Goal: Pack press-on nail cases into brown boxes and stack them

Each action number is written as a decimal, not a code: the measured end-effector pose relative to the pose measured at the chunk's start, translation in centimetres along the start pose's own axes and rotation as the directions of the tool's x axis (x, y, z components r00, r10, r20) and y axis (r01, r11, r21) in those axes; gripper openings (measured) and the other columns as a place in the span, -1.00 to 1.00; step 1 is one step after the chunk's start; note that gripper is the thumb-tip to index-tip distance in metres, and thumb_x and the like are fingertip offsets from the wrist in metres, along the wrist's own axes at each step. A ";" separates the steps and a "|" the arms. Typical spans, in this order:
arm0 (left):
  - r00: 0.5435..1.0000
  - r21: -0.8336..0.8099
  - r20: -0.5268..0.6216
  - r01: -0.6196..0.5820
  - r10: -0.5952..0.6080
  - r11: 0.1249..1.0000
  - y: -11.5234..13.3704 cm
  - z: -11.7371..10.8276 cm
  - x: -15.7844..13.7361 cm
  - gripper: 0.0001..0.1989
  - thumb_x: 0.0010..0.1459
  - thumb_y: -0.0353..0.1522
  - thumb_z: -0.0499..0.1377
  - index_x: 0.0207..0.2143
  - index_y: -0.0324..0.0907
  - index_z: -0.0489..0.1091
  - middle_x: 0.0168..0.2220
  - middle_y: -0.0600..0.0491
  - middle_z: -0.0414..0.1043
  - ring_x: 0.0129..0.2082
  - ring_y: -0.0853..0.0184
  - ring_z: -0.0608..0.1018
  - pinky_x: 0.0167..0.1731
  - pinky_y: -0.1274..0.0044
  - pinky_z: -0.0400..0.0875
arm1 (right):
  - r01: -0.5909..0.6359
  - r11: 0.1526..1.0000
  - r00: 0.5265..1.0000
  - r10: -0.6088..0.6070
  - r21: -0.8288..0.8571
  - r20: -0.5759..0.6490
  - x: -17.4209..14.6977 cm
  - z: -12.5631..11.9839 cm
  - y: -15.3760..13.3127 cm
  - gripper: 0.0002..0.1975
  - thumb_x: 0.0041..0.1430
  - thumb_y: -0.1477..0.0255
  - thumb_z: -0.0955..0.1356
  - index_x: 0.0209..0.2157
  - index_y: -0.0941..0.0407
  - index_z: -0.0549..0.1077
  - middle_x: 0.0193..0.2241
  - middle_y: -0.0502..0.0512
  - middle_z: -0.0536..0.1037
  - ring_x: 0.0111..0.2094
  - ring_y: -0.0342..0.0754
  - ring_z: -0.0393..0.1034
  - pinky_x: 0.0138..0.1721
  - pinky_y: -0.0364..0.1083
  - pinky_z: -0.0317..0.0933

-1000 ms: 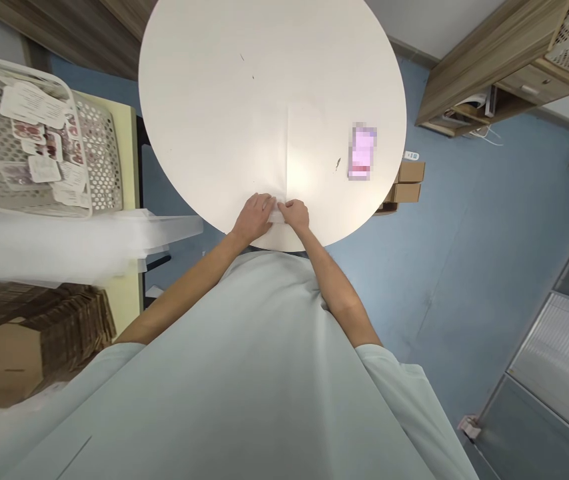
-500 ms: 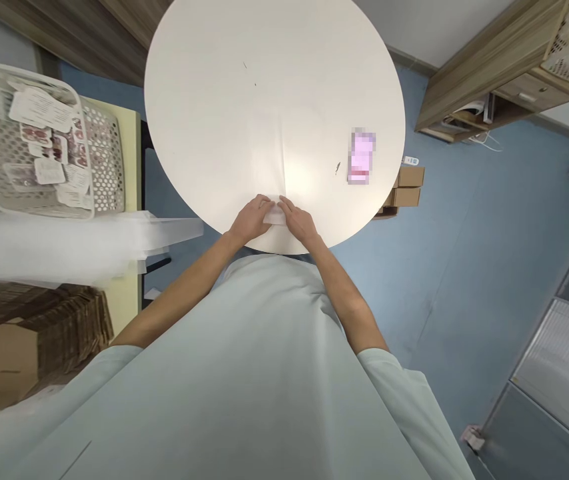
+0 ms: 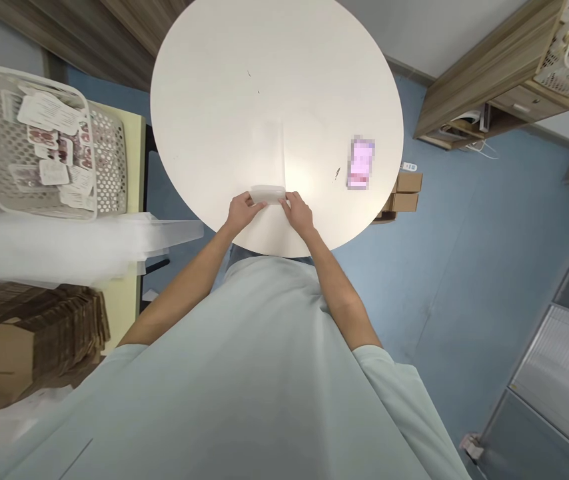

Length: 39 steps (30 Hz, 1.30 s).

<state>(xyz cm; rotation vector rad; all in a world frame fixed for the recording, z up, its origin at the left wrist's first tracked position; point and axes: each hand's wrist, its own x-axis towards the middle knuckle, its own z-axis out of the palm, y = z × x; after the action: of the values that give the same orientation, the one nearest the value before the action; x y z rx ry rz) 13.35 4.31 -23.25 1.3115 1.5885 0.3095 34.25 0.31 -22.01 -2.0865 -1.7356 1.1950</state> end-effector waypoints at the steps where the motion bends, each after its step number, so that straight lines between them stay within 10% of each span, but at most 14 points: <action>1: 0.999 -0.025 -0.019 0.037 -0.037 0.999 0.1 0.1 0.3 -0.76 0.23 -0.25 0.36 -0.10 -0.15 0.57 -0.06 -0.02 0.71 -0.01 0.13 0.67 0.07 0.36 0.56 | -0.027 1.000 1.000 0.027 -0.010 -0.008 0.3 0.0 -0.4 -0.61 0.69 0.14 0.18 0.16 0.03 0.52 0.17 0.21 0.58 -0.03 0.10 0.54 0.03 0.05 0.47; 13: 0.956 0.035 -0.176 0.242 -0.233 0.970 1.7 1.0 2.9 -0.69 0.19 -0.36 0.46 -0.06 -0.15 0.47 -0.08 -0.07 0.58 -0.03 0.09 0.64 0.13 0.23 0.53 | -0.280 0.960 0.960 0.279 -0.009 -0.032 2.6 -0.7 -2.7 -0.72 0.62 0.24 0.32 0.18 0.05 0.51 0.06 0.21 0.69 0.05 0.15 0.61 0.07 0.09 0.47; 17: 0.972 0.189 -0.231 -0.001 0.045 0.982 2.1 1.0 2.7 -0.53 0.22 -0.29 0.49 0.10 -0.14 0.42 0.15 -0.23 0.44 0.22 -0.12 0.52 0.28 0.07 0.43 | -0.054 0.986 0.995 0.041 -0.157 -0.088 2.9 -0.5 -2.9 -0.65 0.61 0.44 0.22 0.26 0.11 0.49 0.27 0.34 0.57 0.27 0.21 0.50 0.24 0.19 0.46; 22: 0.953 0.330 0.053 -0.299 0.299 0.895 3.3 1.1 3.4 -0.71 0.53 -0.34 0.09 0.19 -0.19 0.44 0.25 -0.32 0.43 0.34 -0.16 0.46 0.36 0.01 0.35 | 0.309 0.919 0.951 -0.296 -0.244 0.090 4.1 -0.6 -1.9 -0.45 0.56 0.60 0.10 0.39 0.13 0.43 0.50 0.30 0.39 0.55 0.15 0.22 0.52 0.26 0.21; 30: 0.916 0.308 0.221 -0.392 0.336 0.867 1.6 0.2 3.0 -0.45 0.43 -0.41 0.08 0.42 -0.21 0.39 0.47 -0.20 0.38 0.47 0.01 0.43 0.50 0.18 0.30 | 0.305 0.924 0.947 -0.269 -0.230 0.174 2.7 -0.5 -0.2 -0.33 0.50 0.46 0.34 0.56 0.15 0.24 0.63 0.28 0.15 0.65 0.17 0.02 0.59 0.24 0.16; 39: 0.924 0.231 0.260 -0.342 0.281 0.911 -1.6 0.8 -5.3 -0.32 0.42 -0.06 0.28 0.44 -0.21 0.39 0.53 -0.24 0.33 0.55 -0.03 0.36 0.56 0.11 0.19 | 0.351 0.927 0.922 -0.317 -0.132 0.225 -5.5 1.0 1.8 -0.39 0.64 0.22 0.22 0.54 0.19 0.29 0.61 0.34 0.18 0.61 0.19 0.13 0.57 0.23 0.18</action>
<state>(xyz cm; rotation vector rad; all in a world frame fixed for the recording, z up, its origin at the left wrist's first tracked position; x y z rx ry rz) 12.49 -1.10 -21.97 1.7578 1.2593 0.1342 34.97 -5.43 -21.20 -1.6953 -2.2475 1.2209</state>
